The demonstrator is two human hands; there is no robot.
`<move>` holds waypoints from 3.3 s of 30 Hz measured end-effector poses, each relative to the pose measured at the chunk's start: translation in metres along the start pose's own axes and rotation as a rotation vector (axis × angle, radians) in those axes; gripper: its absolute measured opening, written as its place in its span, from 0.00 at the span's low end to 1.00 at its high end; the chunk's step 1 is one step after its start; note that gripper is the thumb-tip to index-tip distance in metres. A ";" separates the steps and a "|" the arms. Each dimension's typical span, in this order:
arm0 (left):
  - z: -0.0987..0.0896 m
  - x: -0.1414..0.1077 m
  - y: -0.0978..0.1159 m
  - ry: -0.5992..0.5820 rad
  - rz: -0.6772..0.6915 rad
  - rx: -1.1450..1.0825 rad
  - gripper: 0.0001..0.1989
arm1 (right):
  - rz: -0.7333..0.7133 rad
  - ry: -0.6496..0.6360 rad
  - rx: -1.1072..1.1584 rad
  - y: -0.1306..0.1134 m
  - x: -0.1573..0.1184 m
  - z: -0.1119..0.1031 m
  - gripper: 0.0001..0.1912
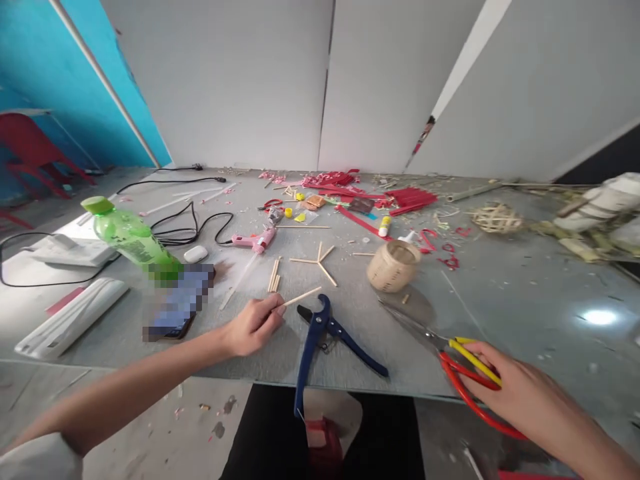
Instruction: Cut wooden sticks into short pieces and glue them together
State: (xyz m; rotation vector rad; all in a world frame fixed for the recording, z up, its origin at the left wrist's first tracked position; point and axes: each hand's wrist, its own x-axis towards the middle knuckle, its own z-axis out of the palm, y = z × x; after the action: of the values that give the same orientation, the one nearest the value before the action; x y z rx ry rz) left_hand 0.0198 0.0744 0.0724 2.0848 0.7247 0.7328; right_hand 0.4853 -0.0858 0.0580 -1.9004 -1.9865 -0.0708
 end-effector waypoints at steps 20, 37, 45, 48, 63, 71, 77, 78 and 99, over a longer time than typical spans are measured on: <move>0.030 0.061 -0.023 0.504 -0.170 -0.594 0.28 | -0.307 -0.312 -0.410 -0.185 0.076 0.030 0.10; 0.027 0.045 -0.017 0.432 -0.192 -0.725 0.29 | -0.150 0.181 0.344 -0.200 0.162 0.078 0.20; 0.031 0.040 -0.027 0.653 0.017 -0.354 0.23 | 0.011 -0.303 1.063 -0.258 0.159 0.082 0.23; 0.029 0.034 -0.024 0.564 0.203 -0.265 0.19 | -0.001 -0.441 1.248 -0.262 0.153 0.086 0.27; 0.031 0.022 -0.005 0.297 0.176 -0.269 0.21 | -0.407 -0.607 1.154 -0.224 0.159 0.076 0.23; 0.016 0.041 -0.017 0.578 0.013 -0.384 0.23 | -0.179 0.005 1.029 -0.216 0.171 0.083 0.12; 0.009 0.036 -0.022 0.675 0.292 -0.149 0.20 | -0.267 0.111 0.790 -0.219 0.167 0.080 0.14; 0.008 0.035 -0.023 0.664 0.308 -0.135 0.20 | -0.296 0.110 0.767 -0.220 0.166 0.080 0.15; -0.018 0.037 -0.006 0.350 0.403 0.106 0.16 | -0.509 0.154 0.544 -0.213 0.168 0.084 0.21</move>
State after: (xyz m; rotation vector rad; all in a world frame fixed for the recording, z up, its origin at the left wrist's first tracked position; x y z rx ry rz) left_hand 0.0311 0.1121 0.0864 2.2542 0.5374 1.3326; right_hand 0.2573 0.0822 0.0809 -1.0076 -2.0633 0.1641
